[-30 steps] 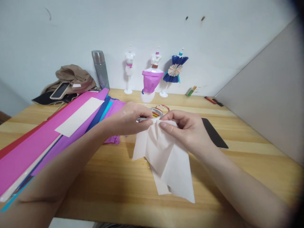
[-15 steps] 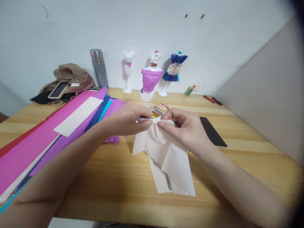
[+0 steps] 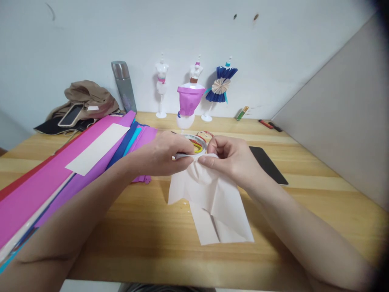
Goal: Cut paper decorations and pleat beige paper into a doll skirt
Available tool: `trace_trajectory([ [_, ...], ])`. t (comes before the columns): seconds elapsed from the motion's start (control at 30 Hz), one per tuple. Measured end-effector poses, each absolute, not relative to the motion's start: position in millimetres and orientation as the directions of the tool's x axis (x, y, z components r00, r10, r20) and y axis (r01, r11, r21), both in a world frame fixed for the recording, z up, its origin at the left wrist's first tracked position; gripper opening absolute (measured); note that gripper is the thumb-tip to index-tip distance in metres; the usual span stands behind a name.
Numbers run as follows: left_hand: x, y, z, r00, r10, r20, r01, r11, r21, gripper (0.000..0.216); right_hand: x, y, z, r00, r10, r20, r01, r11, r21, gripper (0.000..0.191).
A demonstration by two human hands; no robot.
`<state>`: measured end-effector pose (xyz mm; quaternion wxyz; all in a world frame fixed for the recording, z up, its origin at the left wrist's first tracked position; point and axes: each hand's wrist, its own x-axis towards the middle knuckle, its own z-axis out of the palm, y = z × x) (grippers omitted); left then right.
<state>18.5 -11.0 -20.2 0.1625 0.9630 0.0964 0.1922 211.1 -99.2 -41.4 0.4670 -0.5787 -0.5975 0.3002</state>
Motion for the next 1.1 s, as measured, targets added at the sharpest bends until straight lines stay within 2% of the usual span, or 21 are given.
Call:
trace_trajectory([
  [0.2,20.7,-9.8,-19.9,0.884,0.256,0.390,0.110,-0.927,0.358,0.023,215.7,-94.1,-43.3,0.138,0.961,0.239,0.421,0.162,-0.892,0.035],
  [0.43,19.7,-4.5,-21.5,0.867,0.314,0.388,0.144,-0.902,0.407,0.021,220.5,-96.7,-37.4,0.048,0.966,0.256,0.397,0.216,-0.892,0.026],
  [0.8,19.2,-3.4,-20.9,0.872,0.316,0.373,0.151,-0.899,0.411,0.023,218.1,-102.7,-36.5,0.049,0.956,0.289,0.443,0.238,-0.864,0.019],
  [1.1,19.0,-3.1,-25.6,0.866,0.306,0.396,0.140,-0.908,0.396,0.023,216.3,-101.5,-37.3,0.013,0.977,0.215,0.373,0.195,-0.907,0.020],
])
